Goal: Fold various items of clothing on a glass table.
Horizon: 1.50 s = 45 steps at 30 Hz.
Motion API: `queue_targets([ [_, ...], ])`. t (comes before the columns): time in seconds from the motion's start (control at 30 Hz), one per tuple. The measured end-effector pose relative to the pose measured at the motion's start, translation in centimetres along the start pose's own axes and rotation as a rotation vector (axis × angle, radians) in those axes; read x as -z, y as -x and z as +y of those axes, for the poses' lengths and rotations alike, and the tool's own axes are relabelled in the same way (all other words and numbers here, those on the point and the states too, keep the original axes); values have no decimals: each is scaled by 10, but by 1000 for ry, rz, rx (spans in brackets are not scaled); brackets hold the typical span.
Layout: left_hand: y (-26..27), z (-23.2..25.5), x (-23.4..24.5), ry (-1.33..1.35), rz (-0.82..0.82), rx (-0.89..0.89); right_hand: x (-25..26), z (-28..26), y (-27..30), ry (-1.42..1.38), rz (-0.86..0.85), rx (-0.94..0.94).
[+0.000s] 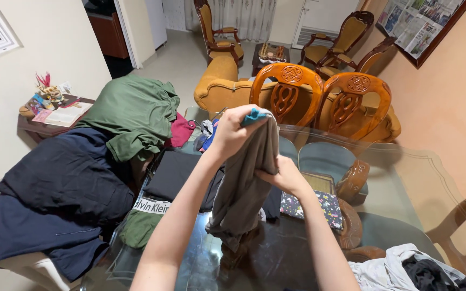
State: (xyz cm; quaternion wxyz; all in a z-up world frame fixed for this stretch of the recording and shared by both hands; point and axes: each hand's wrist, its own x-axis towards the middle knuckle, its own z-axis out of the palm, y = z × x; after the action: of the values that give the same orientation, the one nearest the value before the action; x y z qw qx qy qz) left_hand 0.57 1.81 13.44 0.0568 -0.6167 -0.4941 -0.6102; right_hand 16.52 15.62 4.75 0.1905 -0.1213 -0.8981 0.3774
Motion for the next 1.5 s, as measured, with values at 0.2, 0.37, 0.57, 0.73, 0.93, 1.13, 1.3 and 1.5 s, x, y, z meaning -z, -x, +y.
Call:
queue_targets([
  [0.2,-16,-3,30,-141,130,-65,-2,47,-11,-142,24,229],
  [0.37,-26,11,72,-278,327,-3,44,8,-6,8,589,262],
  [0.57,-37,11,79,-226,302,-97,14,23,-27,340,344,422],
  [0.73,-35,31,100,-335,378,93,41,7,-20,304,700,373],
  [0.93,-38,33,95,-206,356,-91,29,-18,-20,453,454,531],
  [1.13,-41,47,90,-358,277,-44,0,-11,-18,342,401,279],
  [1.3,-36,37,80,-596,-4,-269,-10,-71,-16,51,302,647],
  [1.5,-25,19,72,-667,-15,-245,-44,-36,-38,-103,67,468],
])
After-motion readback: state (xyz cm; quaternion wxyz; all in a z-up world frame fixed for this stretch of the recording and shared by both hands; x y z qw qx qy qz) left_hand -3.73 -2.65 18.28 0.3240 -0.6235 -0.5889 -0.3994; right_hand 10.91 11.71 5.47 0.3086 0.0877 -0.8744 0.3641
